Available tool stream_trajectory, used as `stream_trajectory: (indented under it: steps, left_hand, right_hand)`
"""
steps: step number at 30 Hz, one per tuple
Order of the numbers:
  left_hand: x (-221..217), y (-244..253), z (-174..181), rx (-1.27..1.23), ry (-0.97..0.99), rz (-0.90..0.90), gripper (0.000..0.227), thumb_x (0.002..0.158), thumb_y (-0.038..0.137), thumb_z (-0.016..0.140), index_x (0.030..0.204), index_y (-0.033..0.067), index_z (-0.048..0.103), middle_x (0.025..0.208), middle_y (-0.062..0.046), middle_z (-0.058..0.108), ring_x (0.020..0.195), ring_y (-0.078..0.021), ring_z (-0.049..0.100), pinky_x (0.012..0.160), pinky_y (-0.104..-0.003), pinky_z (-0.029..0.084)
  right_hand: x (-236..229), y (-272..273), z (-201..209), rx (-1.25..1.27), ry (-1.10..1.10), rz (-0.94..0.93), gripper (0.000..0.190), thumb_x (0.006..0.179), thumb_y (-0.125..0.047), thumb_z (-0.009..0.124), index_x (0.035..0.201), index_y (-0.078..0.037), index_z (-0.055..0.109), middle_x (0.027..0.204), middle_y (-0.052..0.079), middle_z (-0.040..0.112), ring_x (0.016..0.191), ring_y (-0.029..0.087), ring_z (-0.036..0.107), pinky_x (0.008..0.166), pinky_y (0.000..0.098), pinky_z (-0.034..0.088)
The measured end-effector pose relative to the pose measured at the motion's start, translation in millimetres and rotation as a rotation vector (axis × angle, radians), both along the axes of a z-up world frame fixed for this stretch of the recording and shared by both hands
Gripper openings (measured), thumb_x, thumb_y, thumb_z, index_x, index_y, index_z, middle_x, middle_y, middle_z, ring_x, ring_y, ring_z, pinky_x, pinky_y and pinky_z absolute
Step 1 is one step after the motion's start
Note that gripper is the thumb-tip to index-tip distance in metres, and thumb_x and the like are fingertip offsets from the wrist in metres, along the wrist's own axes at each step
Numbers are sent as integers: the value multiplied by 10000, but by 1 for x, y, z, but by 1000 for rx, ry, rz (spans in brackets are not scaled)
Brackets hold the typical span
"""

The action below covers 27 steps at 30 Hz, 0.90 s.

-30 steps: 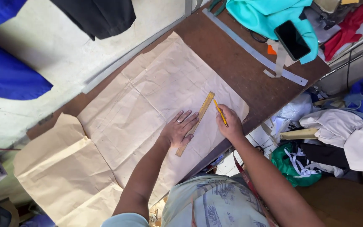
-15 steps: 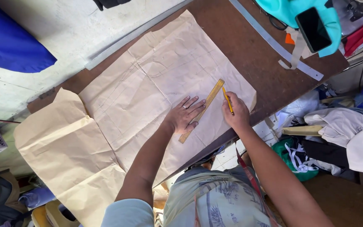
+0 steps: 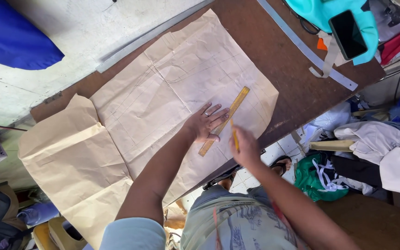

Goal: The person uses a wooden ruler and a pencil to draw straight lines on a large sheet of pattern paper laid out on a table. They also briefly handle a smartphone while working on the pattern.

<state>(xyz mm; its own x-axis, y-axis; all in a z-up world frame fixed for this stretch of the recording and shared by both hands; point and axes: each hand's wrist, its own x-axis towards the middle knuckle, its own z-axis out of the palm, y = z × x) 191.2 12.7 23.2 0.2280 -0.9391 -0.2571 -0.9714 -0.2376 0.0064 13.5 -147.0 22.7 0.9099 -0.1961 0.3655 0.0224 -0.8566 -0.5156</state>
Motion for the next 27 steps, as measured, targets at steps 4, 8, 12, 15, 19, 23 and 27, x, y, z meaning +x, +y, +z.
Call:
stream_trajectory:
  steps: [4, 8, 12, 15, 19, 23, 27]
  left_hand:
    - [1, -2, -3, 14, -52, -37, 1153, 702, 957, 230, 1621, 262, 196, 1725, 17, 157, 1584, -272, 151, 1319, -501, 124]
    - [1, -5, -9, 41, -113, -50, 1242, 598, 971, 234, 1622, 271, 189, 1722, 24, 155, 1582, -273, 153, 1317, -491, 137]
    - [2, -10, -10, 61, -122, -48, 1253, 572, 976, 266, 1607, 272, 208, 1714, 22, 162, 1573, -280, 164, 1312, -525, 126]
    - [-3, -13, -5, 84, -127, -17, 1238, 574, 973, 308, 1595, 280, 216, 1708, 27, 170, 1567, -270, 183, 1314, -532, 109]
    - [-13, -8, -6, 74, -95, 46, 1211, 583, 950, 300, 1583, 271, 225, 1706, 17, 164, 1568, -273, 173, 1315, -529, 102]
    - [-41, 5, -12, -85, -102, 340, 1221, 614, 971, 182, 1592, 244, 243, 1688, 0, 209, 1557, -268, 202, 1309, -516, 133]
    - [-80, 1, -8, -170, -106, 653, 1091, 788, 917, 201, 1625, 219, 233, 1681, -21, 244, 1541, -289, 229, 1286, -527, 138]
  right_hand:
    - [-37, 37, -7, 172, 51, 66, 318, 917, -291, 663, 1206, -175, 722, 896, 81, 737, 879, 310, 728, 763, 357, 589]
    - [-42, 17, 33, 665, 128, 56, 313, 946, -172, 634, 1250, -130, 692, 1028, 176, 766, 959, 349, 736, 801, 440, 596]
    - [-43, -20, 80, 692, -68, 55, 394, 1017, -87, 515, 1407, -30, 534, 1305, 234, 655, 1106, 384, 683, 920, 501, 574]
    - [-28, -79, 74, 323, -324, -105, 262, 995, -34, 638, 1245, 36, 665, 1089, 198, 731, 956, 372, 719, 808, 425, 596]
    - [-16, -170, 29, -33, -170, -325, 236, 1001, -251, 787, 1036, -26, 724, 836, 160, 707, 825, 403, 700, 717, 490, 560]
    - [26, -233, 8, 105, 389, -402, 371, 1009, -458, 698, 1145, -112, 691, 938, 114, 726, 979, 398, 705, 866, 541, 556]
    - [63, -295, 29, -154, 88, -351, 394, 991, -282, 808, 1194, 40, 702, 1010, 262, 703, 985, 484, 674, 866, 570, 526]
